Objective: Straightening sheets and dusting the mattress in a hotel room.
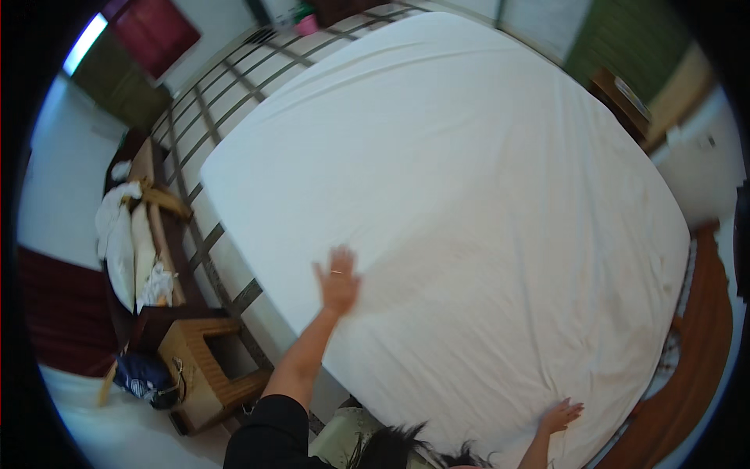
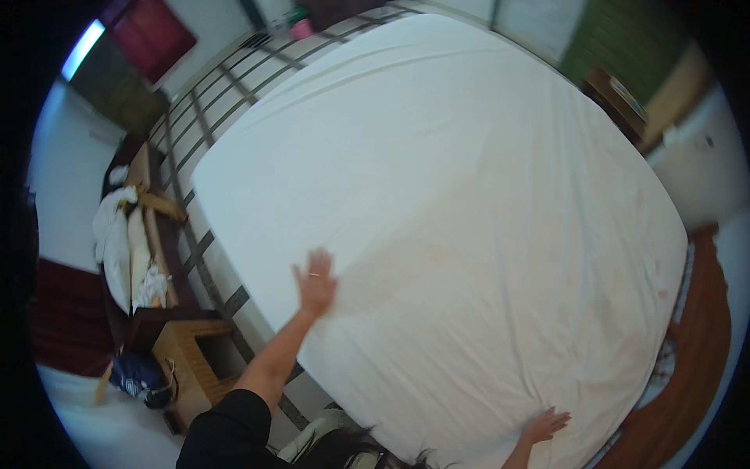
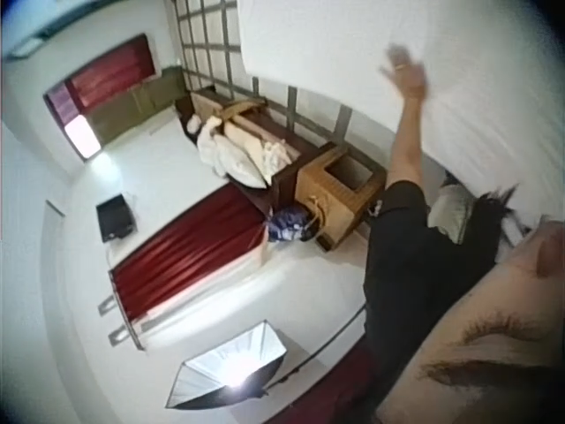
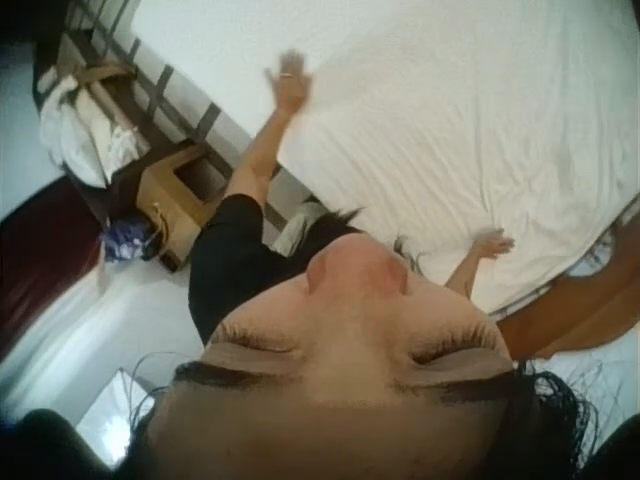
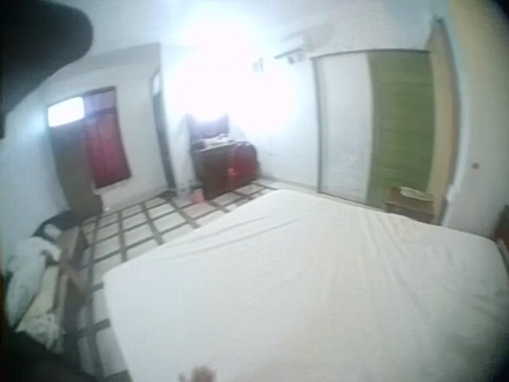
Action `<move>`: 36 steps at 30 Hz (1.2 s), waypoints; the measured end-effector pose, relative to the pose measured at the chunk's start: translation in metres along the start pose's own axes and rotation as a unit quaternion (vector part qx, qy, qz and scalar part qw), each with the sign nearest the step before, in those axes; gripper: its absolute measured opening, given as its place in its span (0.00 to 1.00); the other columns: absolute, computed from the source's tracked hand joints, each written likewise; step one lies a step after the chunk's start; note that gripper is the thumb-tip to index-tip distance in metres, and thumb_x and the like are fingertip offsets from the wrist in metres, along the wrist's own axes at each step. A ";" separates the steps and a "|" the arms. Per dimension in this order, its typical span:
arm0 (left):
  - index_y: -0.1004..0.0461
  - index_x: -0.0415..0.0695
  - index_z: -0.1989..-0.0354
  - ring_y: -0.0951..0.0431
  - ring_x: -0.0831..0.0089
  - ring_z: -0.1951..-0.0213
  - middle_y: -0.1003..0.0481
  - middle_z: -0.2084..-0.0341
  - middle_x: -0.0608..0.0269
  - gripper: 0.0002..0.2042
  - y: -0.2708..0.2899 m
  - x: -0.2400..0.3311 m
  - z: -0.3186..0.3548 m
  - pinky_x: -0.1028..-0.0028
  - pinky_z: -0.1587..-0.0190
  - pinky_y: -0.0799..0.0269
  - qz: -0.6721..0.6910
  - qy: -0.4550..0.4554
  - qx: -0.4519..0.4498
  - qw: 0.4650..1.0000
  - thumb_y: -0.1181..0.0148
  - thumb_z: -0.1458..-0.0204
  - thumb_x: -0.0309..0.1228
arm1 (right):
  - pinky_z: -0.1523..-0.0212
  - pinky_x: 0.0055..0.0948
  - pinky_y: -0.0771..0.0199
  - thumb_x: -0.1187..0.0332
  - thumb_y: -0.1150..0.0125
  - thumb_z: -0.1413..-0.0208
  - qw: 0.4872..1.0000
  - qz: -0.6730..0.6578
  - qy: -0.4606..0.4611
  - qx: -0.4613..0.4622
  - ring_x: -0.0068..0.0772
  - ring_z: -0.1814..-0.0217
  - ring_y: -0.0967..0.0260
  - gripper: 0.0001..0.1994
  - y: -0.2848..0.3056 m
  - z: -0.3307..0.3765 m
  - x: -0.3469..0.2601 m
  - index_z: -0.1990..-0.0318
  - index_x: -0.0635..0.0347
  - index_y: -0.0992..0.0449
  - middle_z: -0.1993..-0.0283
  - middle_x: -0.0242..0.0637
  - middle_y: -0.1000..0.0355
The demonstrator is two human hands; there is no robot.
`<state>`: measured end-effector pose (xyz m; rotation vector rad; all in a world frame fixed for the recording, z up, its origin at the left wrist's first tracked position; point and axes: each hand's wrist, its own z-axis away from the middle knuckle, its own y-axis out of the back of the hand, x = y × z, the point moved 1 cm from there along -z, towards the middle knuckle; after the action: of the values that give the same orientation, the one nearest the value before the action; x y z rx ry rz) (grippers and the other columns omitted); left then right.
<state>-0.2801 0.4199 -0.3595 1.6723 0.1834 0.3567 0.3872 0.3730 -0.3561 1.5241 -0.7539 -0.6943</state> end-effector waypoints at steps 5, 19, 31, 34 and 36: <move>0.49 0.54 0.37 0.58 0.64 0.34 0.57 0.35 0.62 0.28 0.020 -0.173 -0.002 0.43 0.40 0.68 -0.043 0.125 0.017 0.991 0.54 0.47 0.42 | 0.36 0.52 0.77 0.62 0.52 0.46 0.874 -0.094 0.476 -0.022 0.38 0.28 0.70 0.33 -0.006 0.224 -0.251 0.35 0.62 0.56 0.31 0.41 0.60; 0.49 0.49 0.38 0.56 0.64 0.35 0.56 0.36 0.61 0.29 0.019 -0.223 -0.013 0.42 0.42 0.61 0.147 0.136 -0.067 0.978 0.52 0.49 0.43 | 0.37 0.58 0.73 0.51 0.57 0.45 0.749 -0.120 0.648 -0.071 0.39 0.28 0.74 0.33 0.038 0.608 -0.639 0.34 0.51 0.57 0.30 0.37 0.67; 0.47 0.46 0.39 0.51 0.68 0.36 0.50 0.38 0.61 0.29 0.041 -0.479 -0.133 0.46 0.40 0.60 0.100 0.082 -0.029 0.991 0.49 0.50 0.37 | 0.36 0.54 0.78 0.56 0.53 0.49 0.759 -0.038 0.643 -0.098 0.41 0.28 0.75 0.36 0.049 0.623 -0.662 0.35 0.55 0.58 0.30 0.39 0.67; 0.49 0.47 0.38 0.53 0.68 0.36 0.52 0.37 0.62 0.29 0.043 -0.591 -0.208 0.45 0.39 0.64 0.070 0.159 0.020 0.984 0.51 0.48 0.41 | 0.36 0.57 0.78 0.55 0.55 0.48 0.784 -0.018 0.612 -0.101 0.42 0.28 0.76 0.36 0.056 0.634 -0.674 0.34 0.56 0.60 0.30 0.40 0.68; 0.50 0.47 0.38 0.54 0.68 0.35 0.53 0.36 0.62 0.30 0.045 -0.642 -0.247 0.45 0.39 0.65 0.060 0.179 0.031 0.982 0.52 0.47 0.43 | 0.38 0.60 0.77 0.52 0.56 0.46 0.812 -0.072 0.569 -0.106 0.42 0.28 0.76 0.36 0.061 0.652 -0.696 0.34 0.56 0.61 0.30 0.41 0.68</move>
<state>-0.9695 0.4369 -0.3712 1.6734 0.3634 0.7501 -0.5550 0.5287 -0.3488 1.4674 0.3518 0.1176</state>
